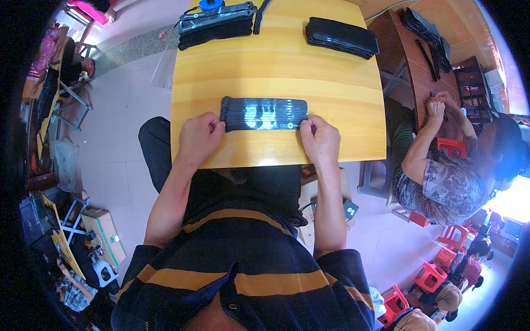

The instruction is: Assembling black velcro straps and plastic buckles onto a central textile base.

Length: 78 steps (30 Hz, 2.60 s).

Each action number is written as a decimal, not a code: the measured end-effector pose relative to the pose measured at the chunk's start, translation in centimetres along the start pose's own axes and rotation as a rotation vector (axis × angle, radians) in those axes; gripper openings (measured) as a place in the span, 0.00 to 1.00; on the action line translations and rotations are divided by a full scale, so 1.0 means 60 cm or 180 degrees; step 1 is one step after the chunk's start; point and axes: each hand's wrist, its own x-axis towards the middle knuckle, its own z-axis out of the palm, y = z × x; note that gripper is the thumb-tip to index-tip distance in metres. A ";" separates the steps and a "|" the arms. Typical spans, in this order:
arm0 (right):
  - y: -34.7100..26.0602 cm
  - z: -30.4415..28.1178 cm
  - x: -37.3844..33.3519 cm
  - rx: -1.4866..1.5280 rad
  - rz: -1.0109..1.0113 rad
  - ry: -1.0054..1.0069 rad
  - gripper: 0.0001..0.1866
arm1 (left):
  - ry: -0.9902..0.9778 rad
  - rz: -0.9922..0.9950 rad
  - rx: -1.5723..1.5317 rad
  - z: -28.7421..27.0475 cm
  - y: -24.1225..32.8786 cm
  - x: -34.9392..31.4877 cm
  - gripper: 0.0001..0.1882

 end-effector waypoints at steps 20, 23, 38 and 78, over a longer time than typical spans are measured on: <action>0.004 0.001 -0.002 0.0071 -0.0129 -0.0002 0.13 | 0.0010 0.0058 0.0024 0.001 -0.008 0.001 0.10; 0.003 0.000 -0.002 0.0069 -0.0080 -0.0042 0.14 | 0.0018 0.0053 0.0088 0.002 -0.010 0.001 0.10; -0.065 0.001 0.028 -0.0361 -0.1275 0.0921 0.24 | 0.0545 0.0338 -0.0560 -0.035 0.005 0.024 0.05; -0.025 0.101 0.091 -0.1456 -0.1183 0.0188 0.34 | 0.0892 0.1890 0.0552 0.144 0.147 0.114 0.28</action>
